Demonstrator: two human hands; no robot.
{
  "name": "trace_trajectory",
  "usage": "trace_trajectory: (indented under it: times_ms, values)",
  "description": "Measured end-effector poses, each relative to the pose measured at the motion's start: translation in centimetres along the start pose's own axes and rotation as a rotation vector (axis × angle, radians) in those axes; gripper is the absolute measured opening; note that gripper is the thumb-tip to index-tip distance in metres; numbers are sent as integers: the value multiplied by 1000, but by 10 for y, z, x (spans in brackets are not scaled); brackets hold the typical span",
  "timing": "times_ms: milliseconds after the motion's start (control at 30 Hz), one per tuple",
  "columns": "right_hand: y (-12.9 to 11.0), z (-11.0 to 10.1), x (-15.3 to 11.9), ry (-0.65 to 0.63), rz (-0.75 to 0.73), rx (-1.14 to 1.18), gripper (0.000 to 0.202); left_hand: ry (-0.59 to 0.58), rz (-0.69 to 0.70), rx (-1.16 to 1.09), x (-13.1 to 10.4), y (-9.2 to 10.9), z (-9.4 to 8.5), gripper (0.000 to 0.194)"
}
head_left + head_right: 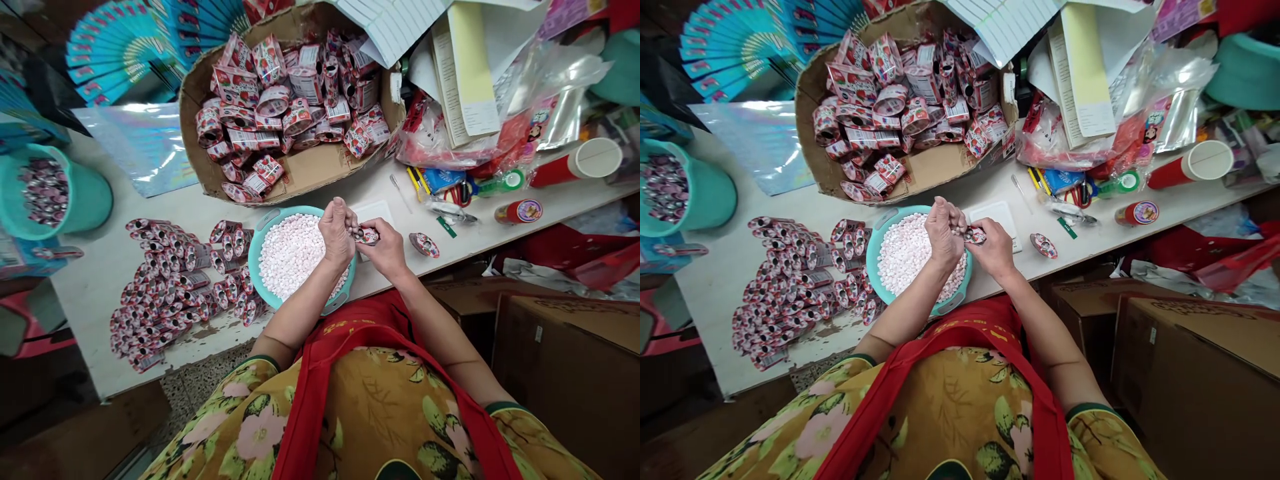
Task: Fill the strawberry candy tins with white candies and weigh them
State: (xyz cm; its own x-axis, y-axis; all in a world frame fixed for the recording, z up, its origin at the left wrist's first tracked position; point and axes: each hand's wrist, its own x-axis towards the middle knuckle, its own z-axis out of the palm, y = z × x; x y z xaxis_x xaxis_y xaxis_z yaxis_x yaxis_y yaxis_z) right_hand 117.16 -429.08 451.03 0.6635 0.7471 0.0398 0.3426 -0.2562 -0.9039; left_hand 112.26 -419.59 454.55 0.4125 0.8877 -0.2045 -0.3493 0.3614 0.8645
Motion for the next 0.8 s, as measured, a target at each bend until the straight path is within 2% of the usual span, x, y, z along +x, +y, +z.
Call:
trace_trajectory:
  times_ms: [300, 433, 500, 567, 633, 700, 767, 800]
  values:
    - [-2, 6, 4, 3, 17, 27, 24, 30, -27, 10, 3, 4, 4, 59]
    - [-2, 5, 7, -8, 34, 63, 26, 2, -102, -6, 9, 11, 3, 60]
    - [1, 0, 7, -10, 67, 118, 31, 21, -76, 36, 13, 17, -12, 59]
    - [11, -7, 8, 14, 108, 145, 37, 56, 23, 182, 13, 24, -42, 56]
    - [29, -13, 9, 75, 150, 126, 40, 16, 102, 470, 10, 32, -80, 49]
    - [52, -14, 14, 132, 202, 107, 41, -98, 146, 802, 6, 41, -111, 34]
    - [75, -10, 21, 153, 254, 116, 42, -179, 219, 996, 11, 51, -121, 18]
    - [85, -6, 25, 149, 274, 132, 43, -188, 282, 1030, 20, 55, -117, 13]
